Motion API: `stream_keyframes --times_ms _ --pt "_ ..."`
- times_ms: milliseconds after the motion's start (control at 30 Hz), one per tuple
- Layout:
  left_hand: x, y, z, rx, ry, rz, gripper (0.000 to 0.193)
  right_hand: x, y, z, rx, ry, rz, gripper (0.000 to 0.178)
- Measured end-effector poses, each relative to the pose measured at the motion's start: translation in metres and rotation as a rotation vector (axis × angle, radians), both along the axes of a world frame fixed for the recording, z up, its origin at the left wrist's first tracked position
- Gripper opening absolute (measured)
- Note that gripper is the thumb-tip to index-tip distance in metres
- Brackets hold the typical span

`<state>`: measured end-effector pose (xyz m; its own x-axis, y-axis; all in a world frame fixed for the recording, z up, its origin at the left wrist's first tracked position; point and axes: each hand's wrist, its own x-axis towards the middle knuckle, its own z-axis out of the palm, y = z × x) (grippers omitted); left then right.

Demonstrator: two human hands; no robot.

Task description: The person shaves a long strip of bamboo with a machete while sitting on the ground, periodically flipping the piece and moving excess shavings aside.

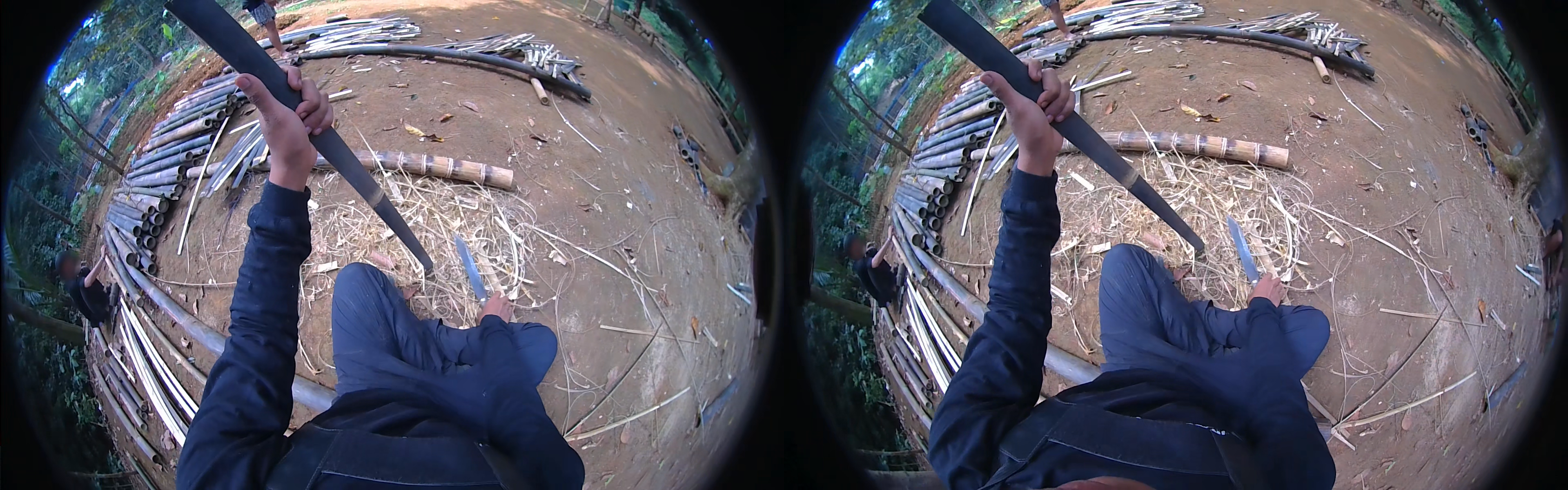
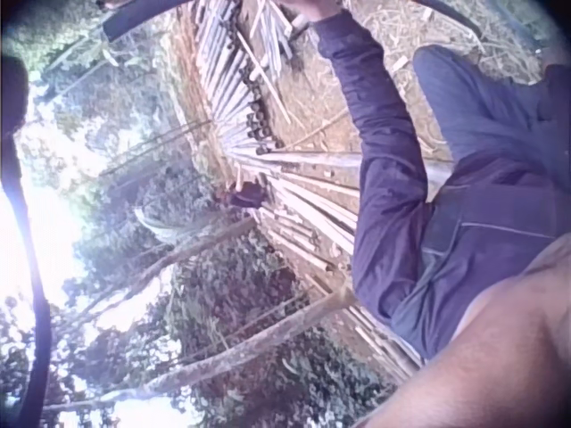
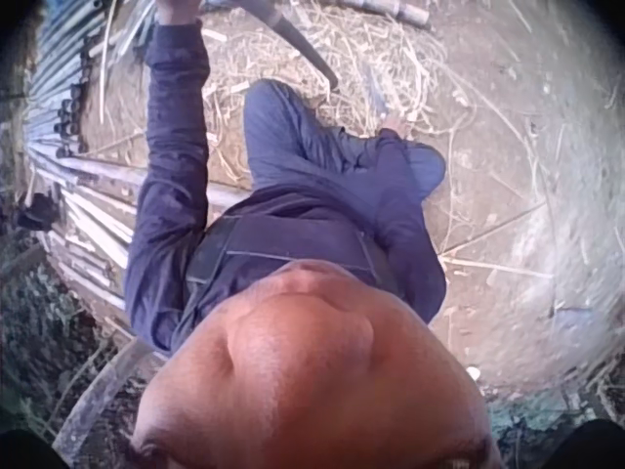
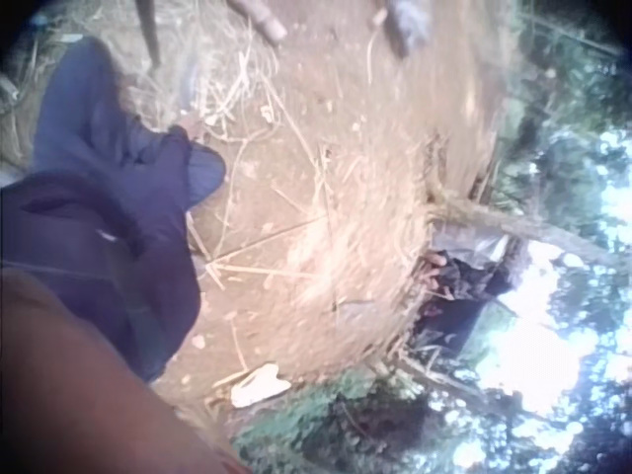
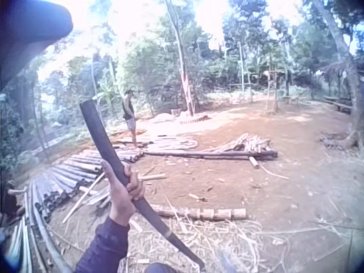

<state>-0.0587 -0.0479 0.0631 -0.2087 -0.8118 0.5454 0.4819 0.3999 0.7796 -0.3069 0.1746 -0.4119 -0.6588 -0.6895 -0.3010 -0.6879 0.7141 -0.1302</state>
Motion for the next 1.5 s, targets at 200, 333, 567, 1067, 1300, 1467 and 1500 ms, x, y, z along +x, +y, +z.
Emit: stream_keyframes --times_ms 200,333,567,1067,1300,1467,1500 --pt "0.013 0.018 0.001 -0.004 0.036 0.078 0.07 0.0 -0.001 -0.011 0.04 -0.09 0.034 0.05" --pt "0.014 0.043 -0.002 0.005 0.092 0.087 0.071 -0.011 -0.002 -0.013 0.107 -0.09 0.013 0.05" --pt "0.029 0.085 0.005 0.005 0.185 0.261 0.07 -0.002 0.007 0.012 -0.094 -0.137 0.016 0.043" --pt "0.041 0.077 -0.009 0.021 0.191 0.273 0.059 -0.004 0.013 0.018 -0.019 -0.238 0.017 0.037" --pt "0.056 0.074 -0.008 0.009 0.258 0.363 0.054 -0.002 0.009 0.018 -0.069 -0.301 -0.021 0.032" --pt "0.075 0.073 -0.016 -0.012 0.239 0.463 0.046 0.0 0.012 0.017 -0.085 -0.307 -0.01 0.032" --pt "0.076 0.076 -0.017 -0.01 0.258 0.487 0.046 0.001 0.013 0.017 -0.085 -0.33 -0.007 0.032"
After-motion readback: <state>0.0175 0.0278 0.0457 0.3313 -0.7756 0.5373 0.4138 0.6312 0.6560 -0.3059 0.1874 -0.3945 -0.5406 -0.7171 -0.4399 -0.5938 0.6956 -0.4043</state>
